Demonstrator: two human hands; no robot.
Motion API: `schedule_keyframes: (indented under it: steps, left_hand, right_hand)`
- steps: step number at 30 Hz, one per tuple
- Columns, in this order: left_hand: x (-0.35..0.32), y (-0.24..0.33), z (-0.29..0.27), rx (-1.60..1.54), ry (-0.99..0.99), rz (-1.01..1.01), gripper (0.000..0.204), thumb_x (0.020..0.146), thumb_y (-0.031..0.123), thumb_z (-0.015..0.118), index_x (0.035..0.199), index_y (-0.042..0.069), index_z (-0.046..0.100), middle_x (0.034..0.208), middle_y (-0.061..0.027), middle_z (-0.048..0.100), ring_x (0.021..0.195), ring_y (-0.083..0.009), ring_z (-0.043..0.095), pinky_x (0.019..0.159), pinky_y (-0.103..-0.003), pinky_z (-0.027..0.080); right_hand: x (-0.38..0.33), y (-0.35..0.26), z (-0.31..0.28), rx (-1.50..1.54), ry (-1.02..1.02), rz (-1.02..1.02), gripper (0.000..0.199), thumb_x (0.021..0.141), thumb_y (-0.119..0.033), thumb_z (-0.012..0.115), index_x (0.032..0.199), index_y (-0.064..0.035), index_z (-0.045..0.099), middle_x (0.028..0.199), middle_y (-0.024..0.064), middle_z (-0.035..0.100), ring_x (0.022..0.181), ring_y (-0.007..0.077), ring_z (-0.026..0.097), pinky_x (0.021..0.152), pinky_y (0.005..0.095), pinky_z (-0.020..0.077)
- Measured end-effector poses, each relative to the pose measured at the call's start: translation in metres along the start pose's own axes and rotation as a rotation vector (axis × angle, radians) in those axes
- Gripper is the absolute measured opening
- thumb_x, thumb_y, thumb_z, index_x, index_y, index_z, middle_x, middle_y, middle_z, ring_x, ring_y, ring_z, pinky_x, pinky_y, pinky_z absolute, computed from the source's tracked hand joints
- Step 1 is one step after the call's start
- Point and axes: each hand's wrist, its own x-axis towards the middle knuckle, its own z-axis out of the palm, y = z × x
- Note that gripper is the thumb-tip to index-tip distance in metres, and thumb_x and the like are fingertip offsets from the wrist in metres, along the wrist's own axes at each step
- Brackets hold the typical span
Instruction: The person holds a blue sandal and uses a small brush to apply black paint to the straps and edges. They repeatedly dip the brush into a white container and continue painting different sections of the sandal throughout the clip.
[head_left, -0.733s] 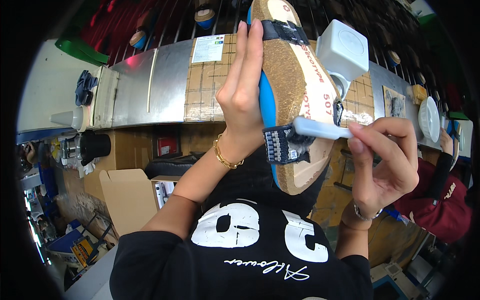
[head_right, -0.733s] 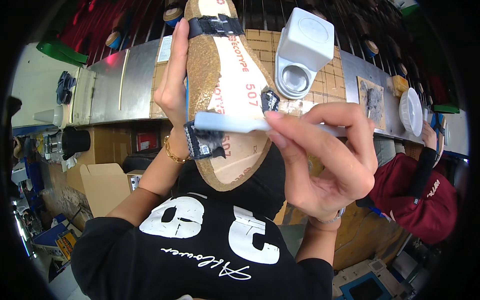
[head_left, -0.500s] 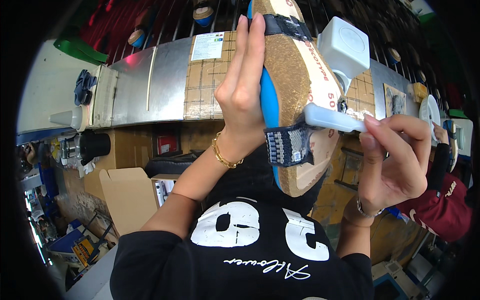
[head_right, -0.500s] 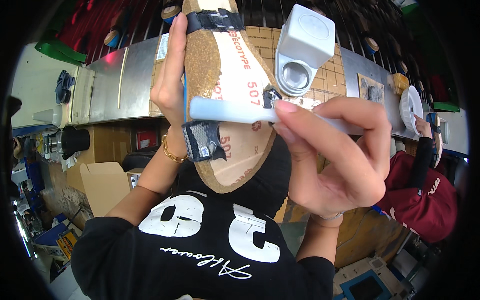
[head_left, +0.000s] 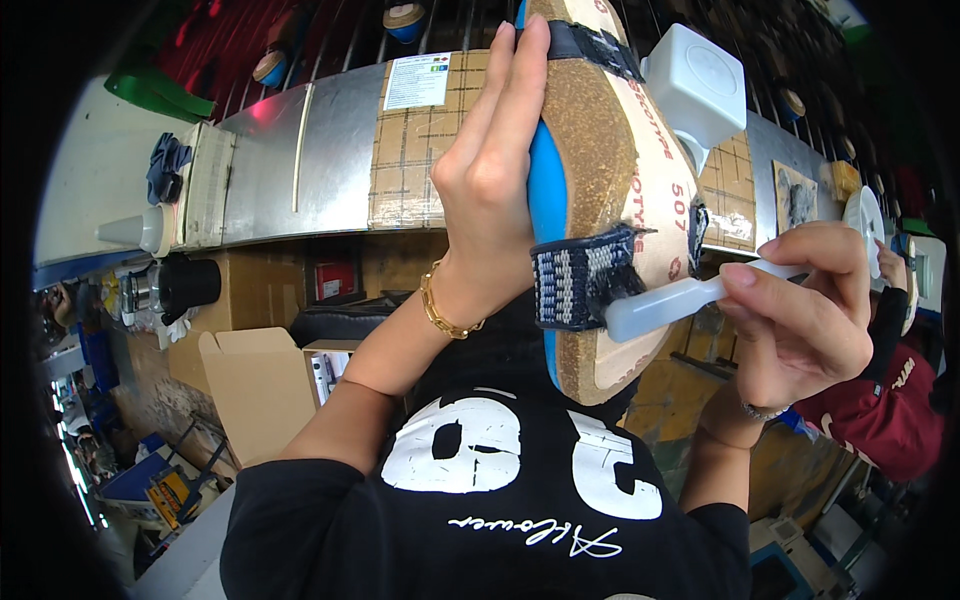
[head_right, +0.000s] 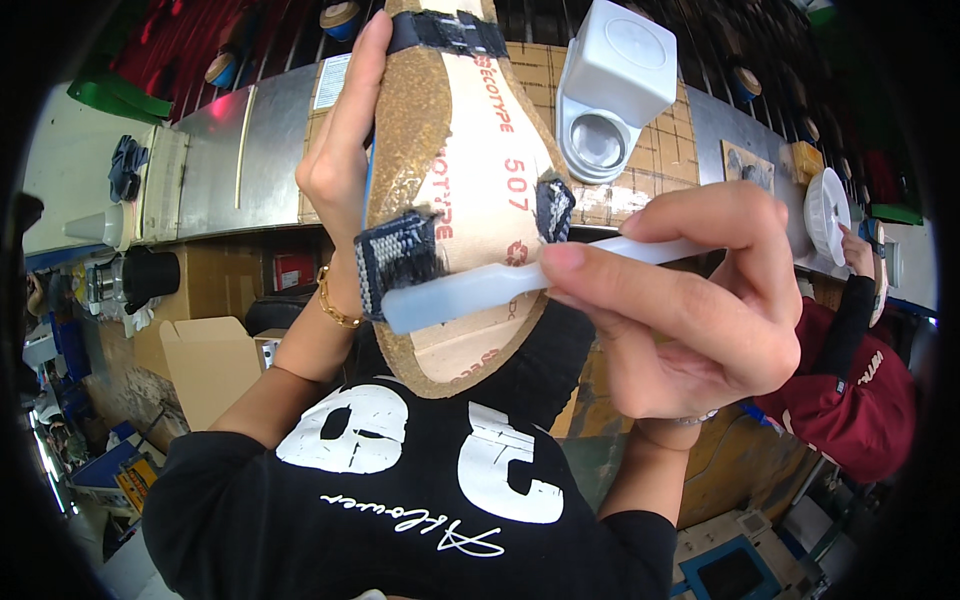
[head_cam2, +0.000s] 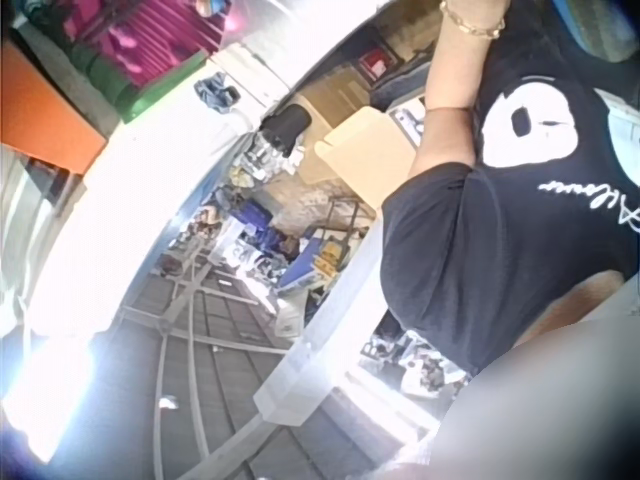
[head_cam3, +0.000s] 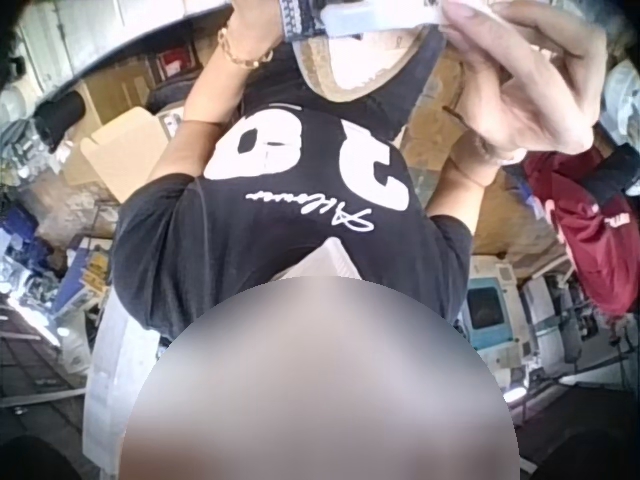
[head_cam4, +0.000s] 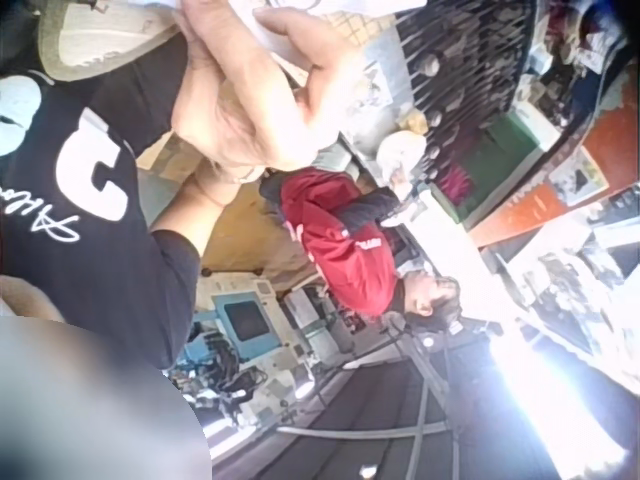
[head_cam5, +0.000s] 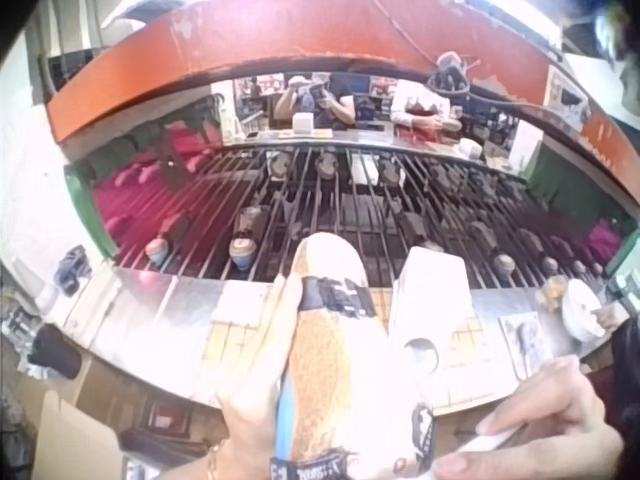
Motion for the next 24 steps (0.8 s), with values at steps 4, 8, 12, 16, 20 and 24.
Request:
schedule_keyframes:
  steps: [4,8,12,16,20,24]
  left_hand:
    - [-0.003,0.001,0.001,-0.008,-0.004,-0.015,0.071,0.079,0.011,0.080,0.144,-0.002,0.054,0.135,-0.0304,0.060,0.111,-0.0349,0.068,0.086,-0.035,0.058]
    - [-0.004,0.002,0.003,0.007,0.006,-0.050,0.073,0.077,0.016,0.084,0.143,0.000,0.057,0.127,-0.0178,0.070,0.095,-0.0200,0.074,0.082,-0.030,0.058]
    - [-0.006,0.006,0.001,-0.133,-0.060,-0.136,0.080,0.077,0.019,0.085,0.146,-0.001,0.052,0.119,-0.0180,0.072,0.095,-0.0196,0.073,0.080,-0.030,0.059]
    - [-0.004,0.000,-0.001,-0.185,-0.062,-0.278,0.086,0.073,0.019,0.088,0.146,-0.005,0.049,0.130,-0.0316,0.061,0.115,-0.0349,0.065,0.091,-0.037,0.057]
    - [-0.002,-0.010,-0.004,-0.090,-0.014,-0.290,0.088,0.070,0.019,0.090,0.145,-0.007,0.050,0.134,-0.0364,0.057,0.123,-0.0400,0.063,0.094,-0.040,0.057]
    - [-0.005,-0.013,-0.005,0.014,0.024,-0.210,0.083,0.073,0.015,0.087,0.145,-0.004,0.050,0.128,-0.0297,0.063,0.112,-0.0318,0.065,0.086,-0.036,0.057]
  right_hand:
    - [0.007,0.007,-0.010,0.025,-0.102,-0.082,0.030,0.054,-0.012,0.082,0.084,-0.0071,0.080,0.087,0.0108,0.060,0.079,0.0214,0.054,0.070,0.0323,0.0374]
    - [0.015,0.015,-0.016,0.112,-0.201,-0.093,0.025,0.061,-0.017,0.084,0.084,-0.0075,0.080,0.086,0.0105,0.060,0.078,0.0204,0.054,0.069,0.0322,0.0359]
    - [0.014,0.018,-0.004,0.321,-0.109,0.079,0.020,0.073,-0.014,0.083,0.091,-0.0036,0.079,0.089,0.0101,0.060,0.080,0.0180,0.053,0.070,0.0298,0.0370]
    - [0.001,0.009,0.019,0.164,0.054,0.187,0.017,0.078,0.000,0.077,0.094,0.0019,0.078,0.091,0.0086,0.060,0.083,0.0167,0.053,0.073,0.0240,0.0388]
    - [-0.010,-0.009,0.013,0.281,0.019,0.356,0.026,0.068,0.000,0.081,0.092,-0.0085,0.083,0.082,0.0049,0.062,0.072,0.0126,0.056,0.064,0.0242,0.0413]
    - [-0.020,-0.018,0.021,0.118,0.115,0.363,0.030,0.065,-0.001,0.083,0.094,-0.0106,0.083,0.083,0.0045,0.063,0.074,0.0145,0.057,0.066,0.0257,0.0419]
